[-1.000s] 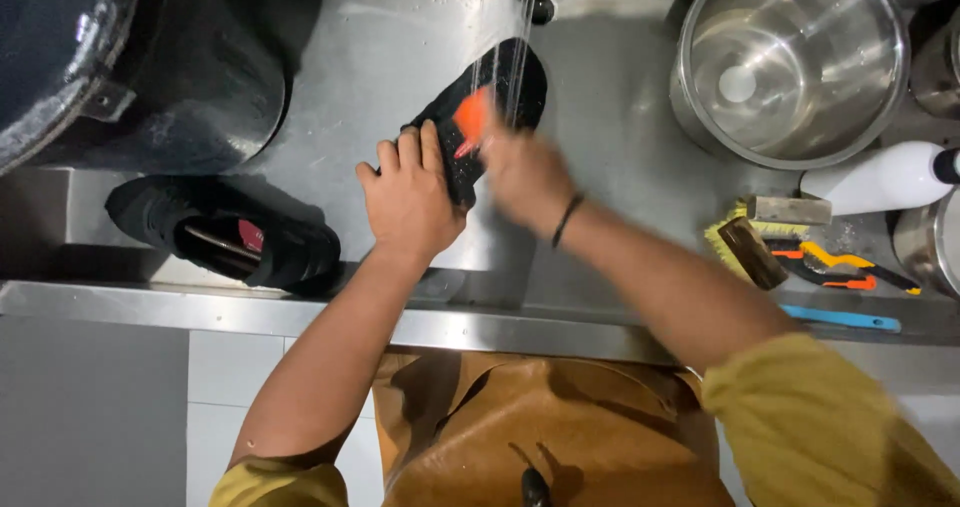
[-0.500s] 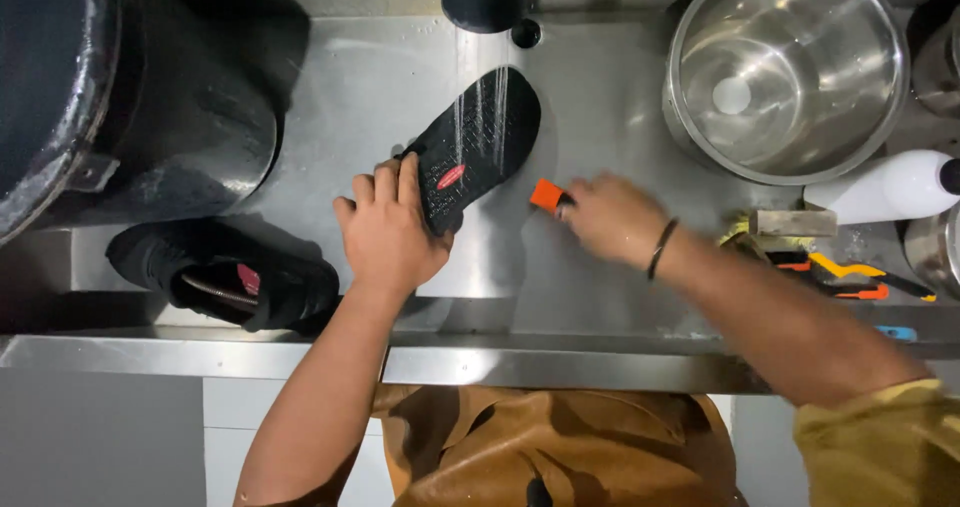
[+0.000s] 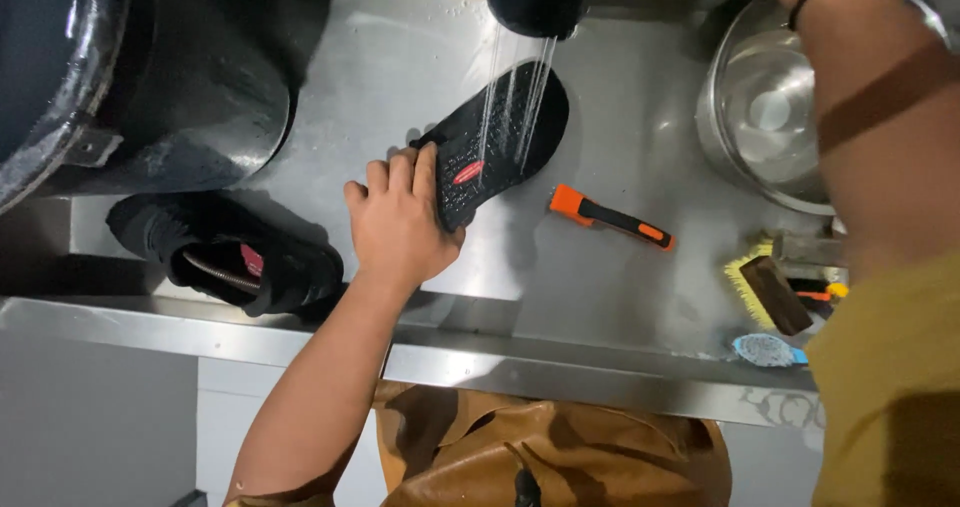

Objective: Scrubbing and rinsing the sole of a black sneaker in a sink using a small cleaning tool.

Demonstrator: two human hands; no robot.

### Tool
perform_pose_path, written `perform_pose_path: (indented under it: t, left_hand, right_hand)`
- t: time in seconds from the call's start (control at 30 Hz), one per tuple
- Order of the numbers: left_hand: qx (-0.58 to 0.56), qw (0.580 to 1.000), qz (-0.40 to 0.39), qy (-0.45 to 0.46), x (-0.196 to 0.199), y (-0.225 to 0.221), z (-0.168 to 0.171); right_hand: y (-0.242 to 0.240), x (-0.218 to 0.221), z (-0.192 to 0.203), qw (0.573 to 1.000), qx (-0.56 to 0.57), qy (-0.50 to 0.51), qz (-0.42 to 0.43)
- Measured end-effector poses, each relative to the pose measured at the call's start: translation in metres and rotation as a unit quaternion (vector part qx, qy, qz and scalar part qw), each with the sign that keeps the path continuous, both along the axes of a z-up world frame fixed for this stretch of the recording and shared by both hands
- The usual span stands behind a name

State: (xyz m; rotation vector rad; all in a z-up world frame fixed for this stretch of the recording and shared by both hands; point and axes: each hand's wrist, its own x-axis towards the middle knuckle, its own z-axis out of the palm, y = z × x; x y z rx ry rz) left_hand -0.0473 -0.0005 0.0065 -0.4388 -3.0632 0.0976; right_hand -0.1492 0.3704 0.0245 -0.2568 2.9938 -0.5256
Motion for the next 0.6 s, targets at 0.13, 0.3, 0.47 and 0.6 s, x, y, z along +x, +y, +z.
perform_pose_path:
  t: [0.13,0.3,0.47,0.6]
  left_hand:
    - [0.002,1.0,-0.002,0.007,-0.001,0.001,-0.001]
    - [-0.013,0.997,-0.029,0.073,-0.002,0.002,0.002]
    - [-0.029,0.998,-0.02,0.061,0.0,0.004,-0.001]
    - [-0.025,0.999,-0.011,0.041,0.001,0.004,-0.003]
  right_hand:
    - [0.003,0.003,-0.01,0.994,-0.042,0.102,0.012]
    - [0.003,0.008,-0.019,0.968,-0.093,0.232,0.024]
    - [-0.085,0.061,-0.039,0.979,-0.103,0.083,0.156]
    - [-0.119,0.068,-0.046,0.976,-0.008,0.14,0.168]
